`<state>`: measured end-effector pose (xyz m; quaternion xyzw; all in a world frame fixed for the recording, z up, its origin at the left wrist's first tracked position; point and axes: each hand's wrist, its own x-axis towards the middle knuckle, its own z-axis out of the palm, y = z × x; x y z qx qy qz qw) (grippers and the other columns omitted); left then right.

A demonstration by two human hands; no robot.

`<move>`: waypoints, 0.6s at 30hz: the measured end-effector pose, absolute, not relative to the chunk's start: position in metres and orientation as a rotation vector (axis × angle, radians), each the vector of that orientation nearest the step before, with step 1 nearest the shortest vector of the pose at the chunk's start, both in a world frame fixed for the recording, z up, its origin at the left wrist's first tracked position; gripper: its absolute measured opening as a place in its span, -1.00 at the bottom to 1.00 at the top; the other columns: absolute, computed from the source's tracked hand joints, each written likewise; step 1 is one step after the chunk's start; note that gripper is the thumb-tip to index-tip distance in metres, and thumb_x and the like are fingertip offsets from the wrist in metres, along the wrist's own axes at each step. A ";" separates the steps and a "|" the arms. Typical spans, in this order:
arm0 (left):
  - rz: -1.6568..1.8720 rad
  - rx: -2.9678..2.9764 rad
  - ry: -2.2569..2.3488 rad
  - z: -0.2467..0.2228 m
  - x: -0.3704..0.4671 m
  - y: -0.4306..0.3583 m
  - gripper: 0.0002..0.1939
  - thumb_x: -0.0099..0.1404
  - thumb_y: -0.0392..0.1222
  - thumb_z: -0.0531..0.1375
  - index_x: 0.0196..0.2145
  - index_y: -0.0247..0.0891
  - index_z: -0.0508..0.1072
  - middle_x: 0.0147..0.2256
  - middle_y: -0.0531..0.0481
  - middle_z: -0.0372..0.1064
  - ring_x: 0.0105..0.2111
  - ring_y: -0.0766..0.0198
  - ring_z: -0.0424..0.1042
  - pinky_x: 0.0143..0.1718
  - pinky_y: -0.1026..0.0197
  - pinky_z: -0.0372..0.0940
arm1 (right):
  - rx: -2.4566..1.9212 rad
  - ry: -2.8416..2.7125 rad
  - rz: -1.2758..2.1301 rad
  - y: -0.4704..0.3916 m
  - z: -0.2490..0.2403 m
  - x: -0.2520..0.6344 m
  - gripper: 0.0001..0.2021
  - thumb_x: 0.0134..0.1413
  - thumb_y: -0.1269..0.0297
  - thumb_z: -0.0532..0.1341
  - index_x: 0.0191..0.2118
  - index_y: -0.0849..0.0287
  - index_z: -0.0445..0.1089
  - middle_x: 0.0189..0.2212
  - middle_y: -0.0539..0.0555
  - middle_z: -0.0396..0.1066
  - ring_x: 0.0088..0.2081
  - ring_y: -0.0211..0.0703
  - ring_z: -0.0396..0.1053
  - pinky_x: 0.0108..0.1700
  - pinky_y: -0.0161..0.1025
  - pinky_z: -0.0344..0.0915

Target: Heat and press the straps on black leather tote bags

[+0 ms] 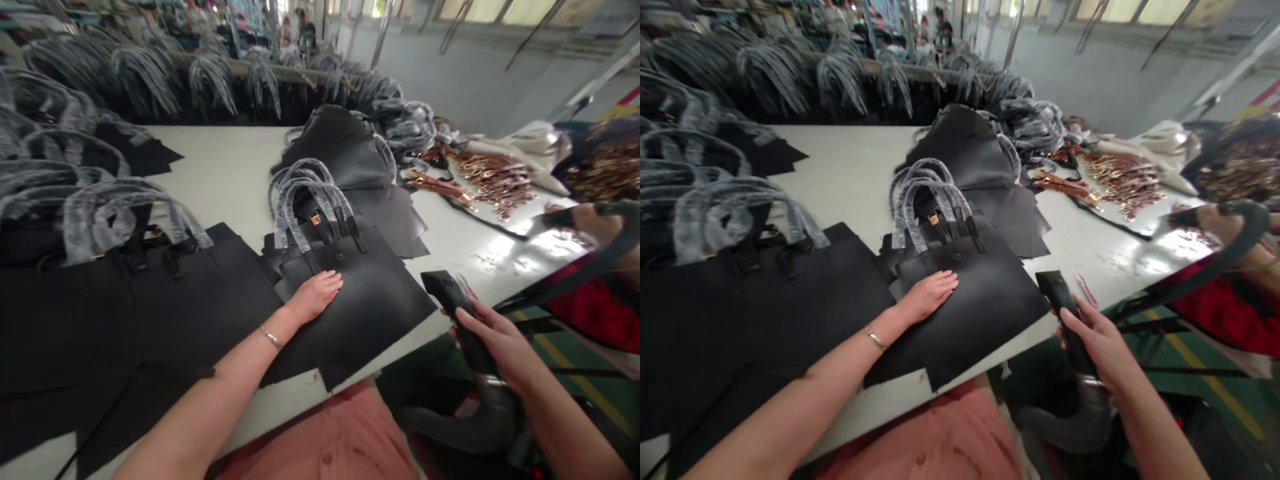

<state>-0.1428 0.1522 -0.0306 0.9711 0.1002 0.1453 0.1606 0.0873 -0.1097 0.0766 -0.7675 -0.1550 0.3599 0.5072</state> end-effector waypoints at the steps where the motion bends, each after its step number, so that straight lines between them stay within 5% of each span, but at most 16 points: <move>1: 0.400 2.766 0.283 -0.030 -0.143 0.153 -0.65 0.45 -0.23 -0.08 0.05 -0.32 0.37 0.14 -0.15 0.30 0.22 0.20 0.15 0.26 0.06 0.03 | -1.857 -0.413 0.897 -0.111 0.078 0.083 -0.40 -0.08 0.05 0.37 0.10 0.13 0.31 -0.57 -0.02 0.43 -0.59 -0.24 0.35 -0.60 -0.37 0.29; 8: 0.277 2.715 0.304 -0.015 -0.163 0.157 -0.69 0.43 -0.21 -0.03 0.00 -0.22 0.43 0.13 -0.02 0.32 0.18 0.29 0.21 0.25 0.18 0.03 | -1.928 -0.539 1.059 -0.113 0.084 0.044 -0.12 -0.12 -0.08 0.34 0.29 0.18 0.07 -0.58 -0.03 0.40 -0.57 -0.20 0.32 -0.55 -0.30 0.26; 13: 0.256 2.659 0.717 0.011 -0.156 0.142 -0.69 0.41 -0.09 0.01 -0.27 -0.24 0.51 -0.19 -0.13 0.49 -0.09 0.11 0.43 0.01 0.07 0.28 | -1.935 -0.581 1.062 -0.104 0.081 0.035 0.02 -0.21 -0.11 0.34 0.32 0.30 -0.02 -0.55 -0.04 0.38 -0.53 -0.17 0.30 -0.50 -0.26 0.30; 18: 0.380 2.562 1.036 0.023 -0.101 0.137 -0.68 0.34 -0.22 0.10 0.05 -0.27 0.30 0.02 -0.16 0.31 -0.05 0.13 0.40 -0.06 0.17 0.32 | -1.902 -0.602 1.023 -0.097 0.061 0.038 -0.01 -0.21 -0.07 0.33 0.31 0.27 0.00 -0.42 0.04 0.44 -0.47 -0.12 0.33 -0.50 -0.25 0.31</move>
